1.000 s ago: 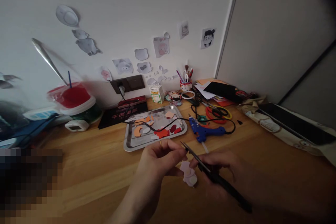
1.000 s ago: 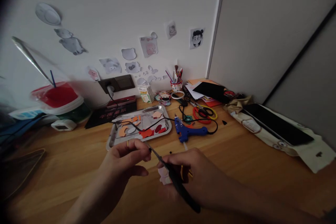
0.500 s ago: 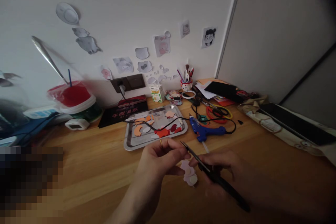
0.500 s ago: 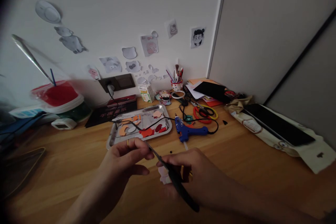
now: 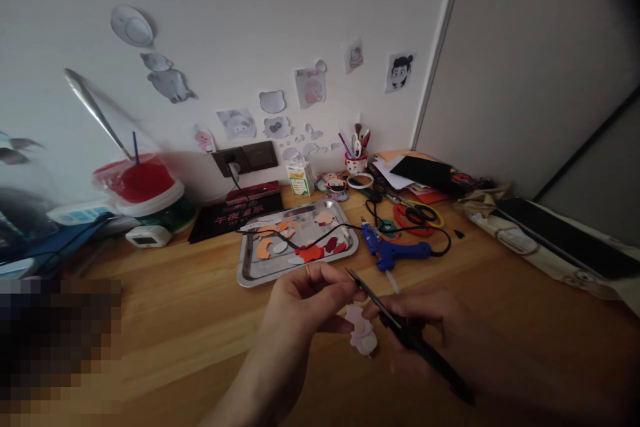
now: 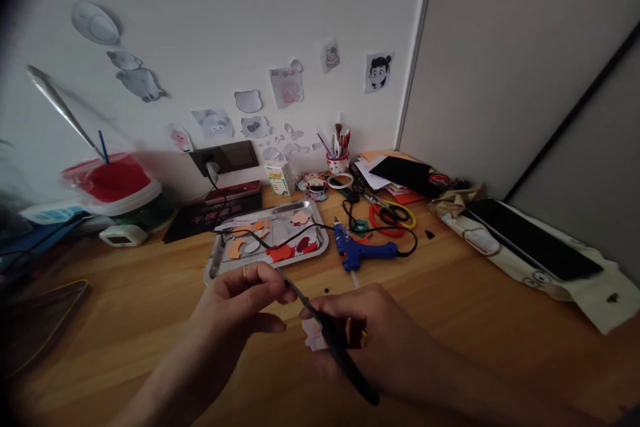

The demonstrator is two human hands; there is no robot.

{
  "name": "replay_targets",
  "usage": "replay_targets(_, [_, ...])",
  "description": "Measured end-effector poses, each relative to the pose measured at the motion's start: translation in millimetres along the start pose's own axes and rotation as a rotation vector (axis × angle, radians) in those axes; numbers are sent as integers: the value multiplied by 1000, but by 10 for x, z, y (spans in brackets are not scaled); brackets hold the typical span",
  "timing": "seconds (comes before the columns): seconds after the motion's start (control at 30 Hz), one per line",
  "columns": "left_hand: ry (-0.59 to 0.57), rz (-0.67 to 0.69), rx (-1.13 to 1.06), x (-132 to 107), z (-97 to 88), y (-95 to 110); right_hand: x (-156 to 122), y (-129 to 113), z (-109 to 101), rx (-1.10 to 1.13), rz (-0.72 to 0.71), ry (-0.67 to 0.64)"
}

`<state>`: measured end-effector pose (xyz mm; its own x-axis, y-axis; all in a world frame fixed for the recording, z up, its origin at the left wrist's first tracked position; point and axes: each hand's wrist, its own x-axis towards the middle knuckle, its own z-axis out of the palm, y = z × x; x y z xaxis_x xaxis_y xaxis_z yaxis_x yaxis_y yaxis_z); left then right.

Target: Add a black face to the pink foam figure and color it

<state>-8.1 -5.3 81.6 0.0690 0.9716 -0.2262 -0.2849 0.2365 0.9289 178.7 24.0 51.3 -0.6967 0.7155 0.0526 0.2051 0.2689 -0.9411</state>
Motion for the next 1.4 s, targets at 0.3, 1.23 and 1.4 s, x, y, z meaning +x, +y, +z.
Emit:
replay_targets(0.3, [-6, -5, -6, -8, 11, 23, 26, 2, 14, 11, 12, -6])
replay_targets(1.23, [-43, -41, -38, 5, 21, 33, -1, -7, 30, 12, -5, 63])
replay_targets(1.4, [-31, -36, -36, -8, 19, 39, 8, -10, 33, 29, -3, 55])
